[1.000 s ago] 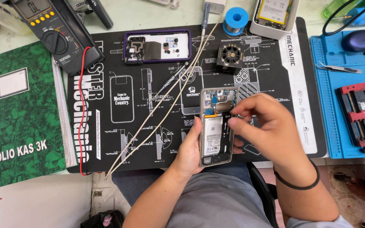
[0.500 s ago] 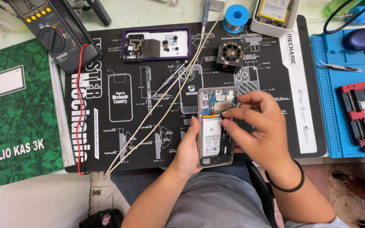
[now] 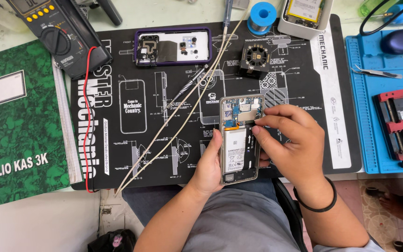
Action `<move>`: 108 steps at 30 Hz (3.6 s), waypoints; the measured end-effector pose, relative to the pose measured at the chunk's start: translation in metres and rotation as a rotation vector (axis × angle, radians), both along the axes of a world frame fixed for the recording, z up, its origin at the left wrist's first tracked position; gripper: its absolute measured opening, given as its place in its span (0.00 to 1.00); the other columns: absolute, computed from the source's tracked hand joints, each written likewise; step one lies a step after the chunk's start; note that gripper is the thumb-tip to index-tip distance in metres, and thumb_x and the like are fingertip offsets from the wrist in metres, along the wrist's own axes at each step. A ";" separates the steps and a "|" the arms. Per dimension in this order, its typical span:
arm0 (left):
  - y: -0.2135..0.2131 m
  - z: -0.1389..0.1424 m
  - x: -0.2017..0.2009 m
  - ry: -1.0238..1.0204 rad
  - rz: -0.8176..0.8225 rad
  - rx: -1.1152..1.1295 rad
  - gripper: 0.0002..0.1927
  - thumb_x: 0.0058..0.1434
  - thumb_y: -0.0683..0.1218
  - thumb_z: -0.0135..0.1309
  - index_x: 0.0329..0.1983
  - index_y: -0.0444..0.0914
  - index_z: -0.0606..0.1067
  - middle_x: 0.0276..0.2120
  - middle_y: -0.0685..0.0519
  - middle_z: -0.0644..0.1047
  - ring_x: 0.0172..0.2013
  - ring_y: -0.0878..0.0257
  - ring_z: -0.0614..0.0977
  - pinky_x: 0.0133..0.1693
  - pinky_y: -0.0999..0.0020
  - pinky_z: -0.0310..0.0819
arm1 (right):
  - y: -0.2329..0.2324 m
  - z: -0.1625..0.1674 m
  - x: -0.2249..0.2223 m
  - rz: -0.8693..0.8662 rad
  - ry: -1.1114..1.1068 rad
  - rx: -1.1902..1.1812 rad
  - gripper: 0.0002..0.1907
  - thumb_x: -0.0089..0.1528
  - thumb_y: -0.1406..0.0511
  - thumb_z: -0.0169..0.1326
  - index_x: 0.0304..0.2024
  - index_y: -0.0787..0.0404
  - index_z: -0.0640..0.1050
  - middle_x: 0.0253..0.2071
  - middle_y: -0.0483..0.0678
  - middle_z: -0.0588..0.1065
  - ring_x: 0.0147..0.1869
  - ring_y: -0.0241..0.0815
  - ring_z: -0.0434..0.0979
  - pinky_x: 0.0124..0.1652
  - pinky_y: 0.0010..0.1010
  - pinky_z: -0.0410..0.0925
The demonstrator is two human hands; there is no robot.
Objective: The person unlocks a smartphone, then disassembles it by removing the back cover and detaching internal components. They handle the motherboard and camera module, placing them on the workbench before repositioning the motherboard back into the phone chassis.
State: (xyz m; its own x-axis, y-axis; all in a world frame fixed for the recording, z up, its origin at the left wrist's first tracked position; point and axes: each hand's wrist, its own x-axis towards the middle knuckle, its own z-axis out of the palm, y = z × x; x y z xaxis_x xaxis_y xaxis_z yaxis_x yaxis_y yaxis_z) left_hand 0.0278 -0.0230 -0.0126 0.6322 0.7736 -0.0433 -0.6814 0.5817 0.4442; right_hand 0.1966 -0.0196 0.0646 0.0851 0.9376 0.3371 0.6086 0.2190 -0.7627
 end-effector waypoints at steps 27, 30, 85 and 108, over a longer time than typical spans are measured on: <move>0.000 -0.006 0.003 0.017 -0.014 0.011 0.44 0.74 0.70 0.29 0.74 0.30 0.60 0.59 0.40 0.74 0.57 0.48 0.79 0.60 0.48 0.76 | 0.012 0.013 0.013 0.128 -0.027 -0.075 0.10 0.55 0.71 0.67 0.37 0.64 0.81 0.42 0.48 0.74 0.44 0.41 0.77 0.43 0.29 0.71; -0.001 -0.006 0.002 0.050 -0.019 0.028 0.44 0.74 0.71 0.30 0.74 0.30 0.60 0.59 0.39 0.74 0.57 0.48 0.79 0.59 0.49 0.76 | 0.008 0.011 0.009 0.080 0.034 -0.099 0.08 0.56 0.71 0.65 0.38 0.63 0.81 0.42 0.48 0.75 0.42 0.39 0.78 0.42 0.28 0.72; -0.006 -0.003 0.001 0.125 -0.052 0.087 0.39 0.76 0.66 0.32 0.73 0.30 0.61 0.60 0.40 0.73 0.56 0.50 0.79 0.58 0.52 0.77 | 0.015 0.031 0.027 0.273 -0.126 -0.154 0.10 0.54 0.70 0.66 0.36 0.63 0.79 0.35 0.47 0.74 0.39 0.42 0.77 0.38 0.30 0.71; -0.005 -0.003 0.000 0.138 -0.072 0.087 0.40 0.76 0.67 0.32 0.73 0.30 0.61 0.59 0.38 0.74 0.55 0.50 0.80 0.57 0.55 0.78 | 0.015 0.031 0.027 0.274 -0.139 -0.138 0.10 0.54 0.70 0.65 0.36 0.63 0.78 0.35 0.48 0.73 0.40 0.44 0.75 0.39 0.33 0.69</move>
